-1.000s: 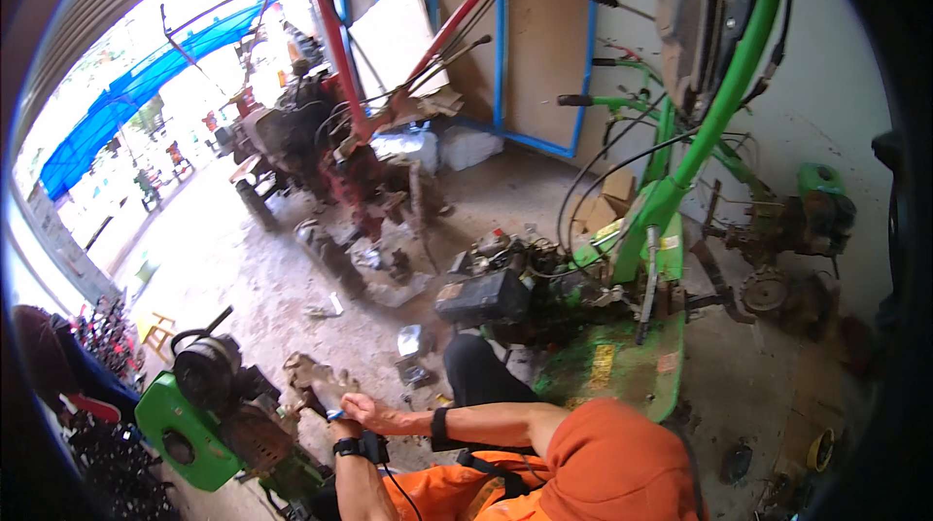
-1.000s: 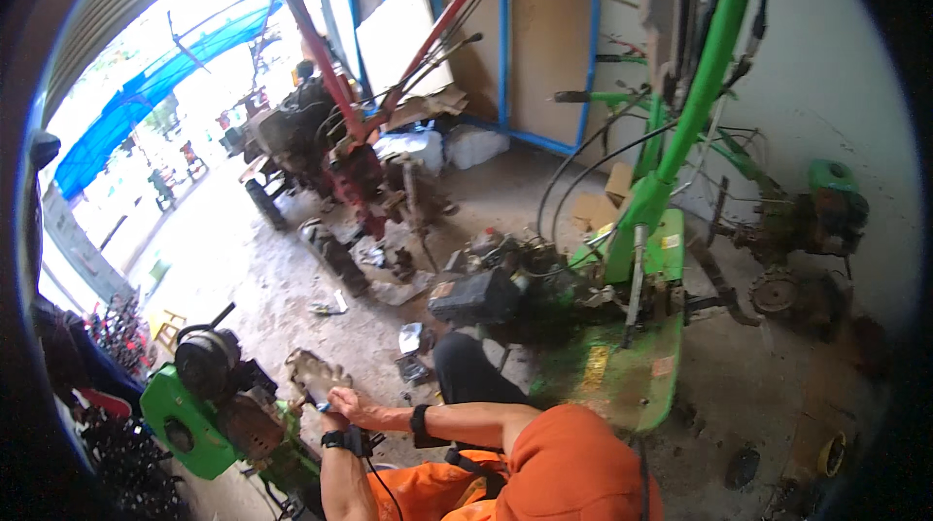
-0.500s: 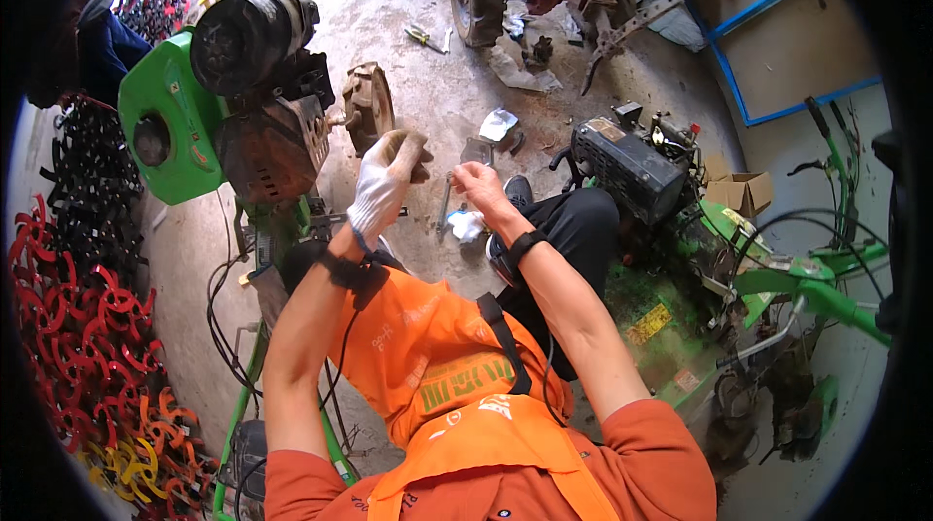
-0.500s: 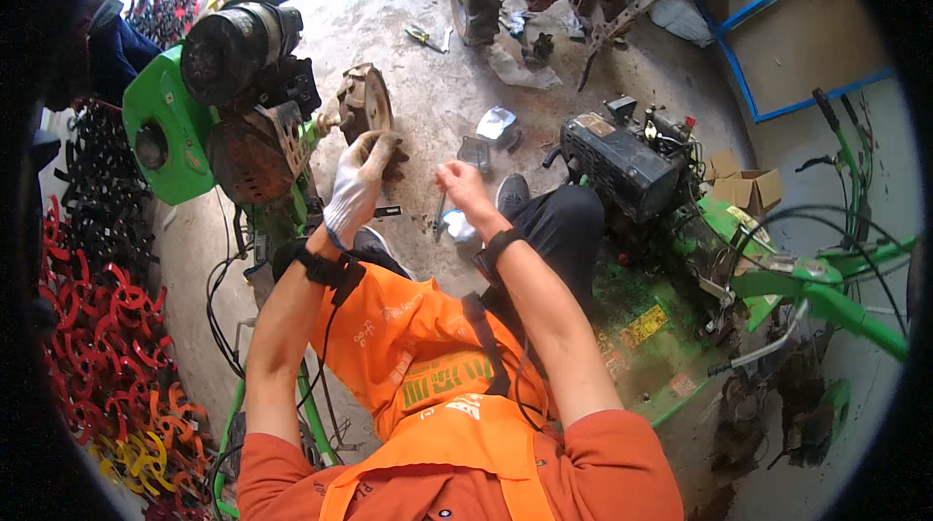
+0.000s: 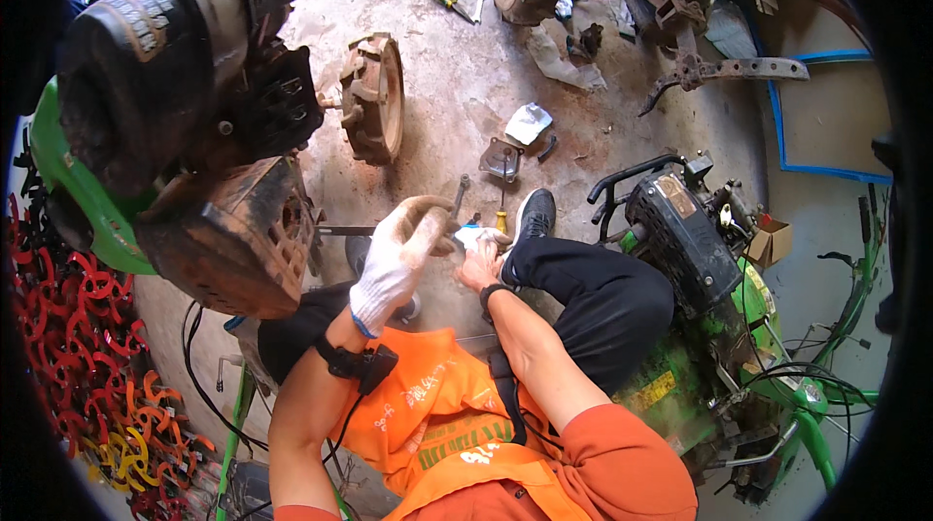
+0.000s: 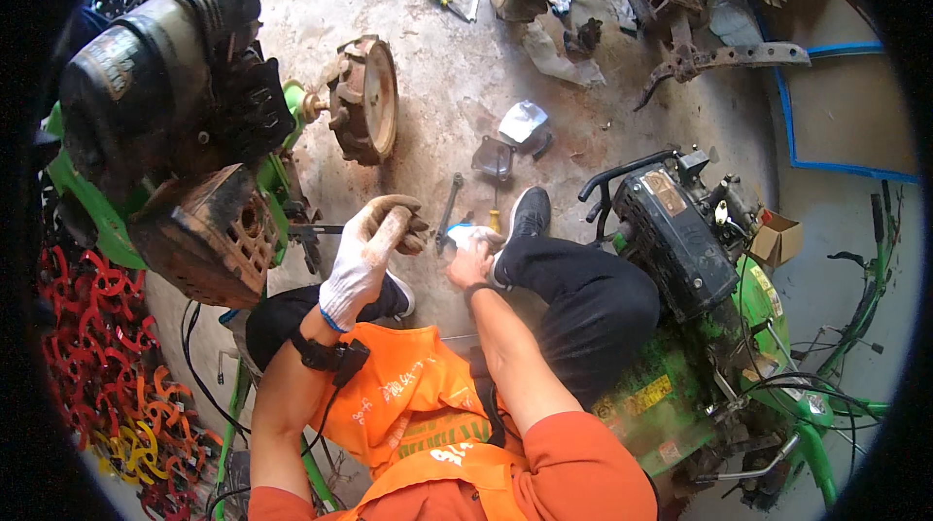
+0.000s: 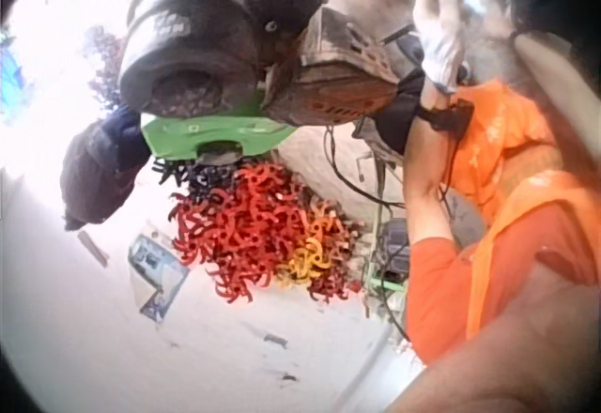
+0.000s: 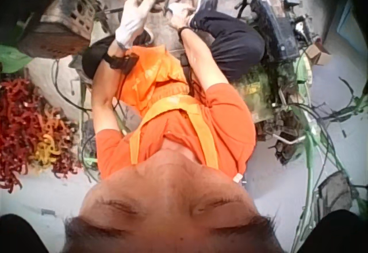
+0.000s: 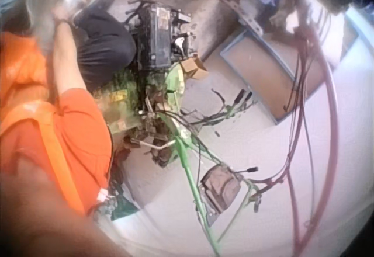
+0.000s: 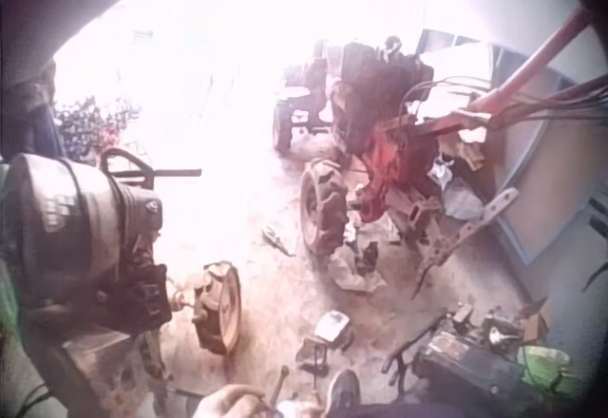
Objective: The person puts on gloves and uses a screwdriver and wrench to remove bolts and parts from a small green engine. They work on the engine while sitting on the floor, removing components and placing them aside.
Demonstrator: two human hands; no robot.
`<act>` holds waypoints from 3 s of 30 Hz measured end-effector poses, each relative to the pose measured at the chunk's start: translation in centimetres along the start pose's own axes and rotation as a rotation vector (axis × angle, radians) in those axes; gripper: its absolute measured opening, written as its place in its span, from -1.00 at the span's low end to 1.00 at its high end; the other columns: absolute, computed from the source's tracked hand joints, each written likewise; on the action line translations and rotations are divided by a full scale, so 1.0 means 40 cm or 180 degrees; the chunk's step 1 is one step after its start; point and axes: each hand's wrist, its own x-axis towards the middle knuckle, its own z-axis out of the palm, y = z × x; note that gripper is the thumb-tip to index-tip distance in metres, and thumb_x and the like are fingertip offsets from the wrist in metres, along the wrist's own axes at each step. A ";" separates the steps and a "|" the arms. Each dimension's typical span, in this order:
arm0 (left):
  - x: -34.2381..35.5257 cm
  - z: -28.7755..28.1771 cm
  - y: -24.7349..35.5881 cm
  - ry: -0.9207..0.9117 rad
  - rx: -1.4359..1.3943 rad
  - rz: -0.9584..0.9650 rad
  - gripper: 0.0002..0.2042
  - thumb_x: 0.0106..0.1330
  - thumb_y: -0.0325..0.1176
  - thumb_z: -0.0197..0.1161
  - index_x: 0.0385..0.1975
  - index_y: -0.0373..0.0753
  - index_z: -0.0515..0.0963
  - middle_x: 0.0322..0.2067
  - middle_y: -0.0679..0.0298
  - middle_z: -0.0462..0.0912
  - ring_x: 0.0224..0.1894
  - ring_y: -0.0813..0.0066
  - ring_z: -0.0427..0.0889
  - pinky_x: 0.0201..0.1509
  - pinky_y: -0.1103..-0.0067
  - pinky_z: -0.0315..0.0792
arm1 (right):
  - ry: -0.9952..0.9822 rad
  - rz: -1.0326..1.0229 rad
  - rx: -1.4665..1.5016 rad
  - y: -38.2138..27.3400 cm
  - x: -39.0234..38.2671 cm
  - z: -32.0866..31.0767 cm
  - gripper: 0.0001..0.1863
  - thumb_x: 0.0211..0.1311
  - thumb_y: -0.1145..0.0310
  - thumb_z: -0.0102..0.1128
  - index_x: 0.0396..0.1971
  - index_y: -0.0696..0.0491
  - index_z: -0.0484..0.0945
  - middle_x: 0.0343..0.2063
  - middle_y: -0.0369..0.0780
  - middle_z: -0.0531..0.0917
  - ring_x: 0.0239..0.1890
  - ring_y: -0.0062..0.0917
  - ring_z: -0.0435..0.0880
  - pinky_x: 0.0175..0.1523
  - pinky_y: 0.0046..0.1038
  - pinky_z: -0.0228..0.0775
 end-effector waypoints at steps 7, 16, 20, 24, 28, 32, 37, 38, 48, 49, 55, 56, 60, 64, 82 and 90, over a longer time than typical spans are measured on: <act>0.048 -0.017 -0.010 0.0175 0.0374 -0.0060 -0.67 0.68 -0.29 0.28 0.27 -0.34 0.57 0.06 0.18 0.74 -0.05 0.46 0.74 0.00 0.51 0.66 | 0.0484 -0.0371 0.1094 -0.027 0.041 -0.301 -0.45 0.28 0.07 0.40 0.17 0.09 0.72 0.21 0.02 0.68 0.26 -0.08 0.69 0.36 -0.15 0.54; -0.018 -0.040 0.035 0.0212 -0.0659 -0.0002 -0.61 0.71 0.04 0.18 0.23 -0.13 0.61 0.01 0.28 0.78 -0.27 0.49 0.76 -0.29 0.55 0.62 | 0.2137 -0.2772 0.1731 -0.148 -0.358 -0.669 -0.58 0.33 0.34 0.50 0.16 0.12 0.78 0.27 0.04 0.71 0.33 -0.07 0.69 0.45 -0.21 0.50; -0.114 0.023 0.134 -0.0149 -0.0018 0.0503 -0.56 0.66 -0.06 0.31 0.27 -0.30 0.63 -0.07 0.26 0.77 -0.19 0.55 0.74 -0.21 0.55 0.68 | 0.2298 -0.2860 0.1388 -0.159 -0.483 -0.671 -0.59 0.29 0.39 0.57 0.12 0.15 0.80 0.28 0.10 0.71 0.36 0.00 0.68 0.46 -0.15 0.52; -0.192 0.046 0.176 -0.0470 0.0593 0.0714 -0.45 0.59 -0.07 0.39 0.36 -0.38 0.57 0.02 0.21 0.77 -0.09 0.49 0.75 -0.05 0.52 0.66 | 0.2565 -0.3058 0.1252 -0.153 -0.530 -0.657 -0.67 0.31 0.44 0.50 0.06 0.14 0.79 0.27 0.05 0.70 0.27 0.01 0.68 0.36 -0.11 0.54; -0.194 0.039 0.166 0.0038 0.1917 0.1077 -0.56 0.57 -0.22 0.29 0.27 -0.43 0.63 -0.08 0.11 0.84 -0.13 0.46 0.79 -0.04 0.50 0.68 | 0.2545 -0.3166 0.0968 -0.136 -0.551 -0.655 -0.70 0.29 0.42 0.53 0.00 0.12 0.80 0.21 -0.01 0.73 0.26 -0.06 0.68 0.35 -0.16 0.54; -0.167 0.038 0.129 0.0519 0.2181 0.1590 -0.63 0.57 -0.27 0.26 0.19 -0.41 0.67 -0.10 0.06 0.87 -0.12 0.44 0.83 0.00 0.45 0.69 | 0.2526 -0.2521 0.1428 -0.142 -0.582 -0.668 -0.71 0.30 0.33 0.56 -0.06 0.11 0.76 -0.02 -0.07 0.73 0.13 -0.16 0.74 0.21 -0.19 0.62; -0.149 0.046 0.092 0.0454 0.2932 0.1522 -0.69 0.53 -0.26 0.28 0.08 -0.34 0.72 -0.17 0.00 0.88 -0.12 0.26 0.89 -0.01 0.38 0.70 | 0.1811 -0.2562 0.1599 -0.199 -0.653 -0.760 -0.65 0.33 0.27 0.58 0.00 0.11 0.72 -0.16 -0.13 0.74 -0.22 -0.32 0.78 -0.09 -0.26 0.64; -0.147 0.047 0.090 0.0440 0.3101 0.1295 -0.73 0.50 -0.23 0.30 0.01 -0.25 0.74 -0.23 -0.05 0.86 -0.14 0.09 0.89 -0.05 0.29 0.69 | 0.1784 -0.2642 0.0832 -0.204 -0.681 -0.789 -0.65 0.33 0.24 0.56 -0.01 0.09 0.72 -0.15 -0.10 0.74 -0.16 -0.25 0.79 -0.04 -0.20 0.64; -0.160 0.032 0.083 0.0206 0.4049 0.1481 -0.63 0.37 0.05 0.38 -0.19 -0.16 0.74 -0.34 -0.13 0.78 -0.19 -0.25 0.79 -0.04 0.05 0.65 | 0.1180 -0.3491 -0.1171 -0.343 -1.160 -0.985 -0.77 0.17 0.29 0.46 -0.35 0.11 0.63 -0.45 -0.16 0.73 -0.27 -0.22 0.77 -0.26 -0.10 0.62; -0.162 0.032 0.082 0.0155 0.4032 0.1508 -0.63 0.35 0.05 0.40 -0.20 -0.17 0.74 -0.37 -0.13 0.77 -0.21 -0.26 0.79 -0.06 0.05 0.65 | 0.1425 -0.3719 -0.1017 -0.358 -1.221 -0.983 -0.81 0.11 0.32 0.44 -0.43 0.08 0.62 -0.50 -0.19 0.72 -0.36 -0.28 0.75 -0.37 -0.11 0.58; -0.165 0.018 0.106 -0.0100 0.4078 0.1183 -0.67 0.45 -0.07 0.32 -0.05 -0.19 0.75 -0.20 -0.09 0.82 -0.11 -0.18 0.81 0.03 0.12 0.65 | 0.1202 -0.4092 -0.1311 -0.429 -1.356 -1.060 -0.91 -0.10 0.34 0.38 -0.66 0.01 0.69 -0.66 -0.31 0.58 -0.54 -0.60 0.57 -0.51 -0.45 0.21; -0.171 0.017 0.112 -0.0057 0.4163 0.1410 -0.70 0.45 -0.14 0.28 -0.04 -0.20 0.76 -0.18 -0.08 0.82 -0.08 -0.15 0.82 0.05 0.15 0.65 | 0.1622 -0.4058 -0.1508 -0.448 -1.345 -1.066 -0.90 -0.09 0.33 0.39 -0.68 -0.01 0.67 -0.67 -0.31 0.56 -0.54 -0.61 0.55 -0.52 -0.46 0.20; -0.171 0.035 0.126 -0.0027 0.3739 0.1277 -0.72 0.42 -0.12 0.32 -0.14 -0.20 0.75 -0.26 -0.13 0.80 -0.14 -0.20 0.81 -0.03 0.12 0.66 | 0.1113 -0.4351 -0.1558 -0.460 -1.333 -1.093 -0.89 -0.13 0.30 0.42 -0.70 -0.06 0.67 -0.68 -0.33 0.56 -0.56 -0.63 0.54 -0.53 -0.45 0.20; -0.175 0.052 0.131 -0.0009 0.3562 0.1001 -0.70 0.45 -0.15 0.31 -0.04 -0.23 0.76 -0.19 -0.09 0.82 -0.08 -0.16 0.81 0.03 0.16 0.67 | 0.0351 -0.4329 -0.0830 -0.459 -1.329 -1.077 -0.89 -0.25 0.31 0.46 -0.72 -0.09 0.66 -0.73 -0.38 0.51 -0.62 -0.64 0.51 -0.56 -0.44 0.20; -0.128 0.048 0.097 -0.0286 0.0761 0.0917 -0.69 0.53 -0.35 0.42 0.13 -0.37 0.62 -0.13 0.18 0.77 -0.22 0.50 0.76 -0.24 0.54 0.69 | 0.1883 -0.3098 0.0802 -0.285 -0.739 -0.873 -0.69 0.32 0.43 0.40 0.05 0.00 0.68 -0.10 -0.12 0.79 -0.10 -0.08 0.84 -0.10 -0.13 0.72; -0.109 0.041 0.063 -0.0242 0.1006 0.0453 -0.78 0.59 -0.36 0.32 0.06 -0.36 0.69 -0.16 0.25 0.79 -0.21 0.54 0.76 -0.17 0.57 0.71 | 0.2360 -0.2847 -0.0209 -0.183 -0.556 -0.703 -0.62 0.26 0.38 0.46 0.06 0.04 0.62 -0.17 -0.19 0.78 -0.15 -0.23 0.81 -0.14 -0.25 0.67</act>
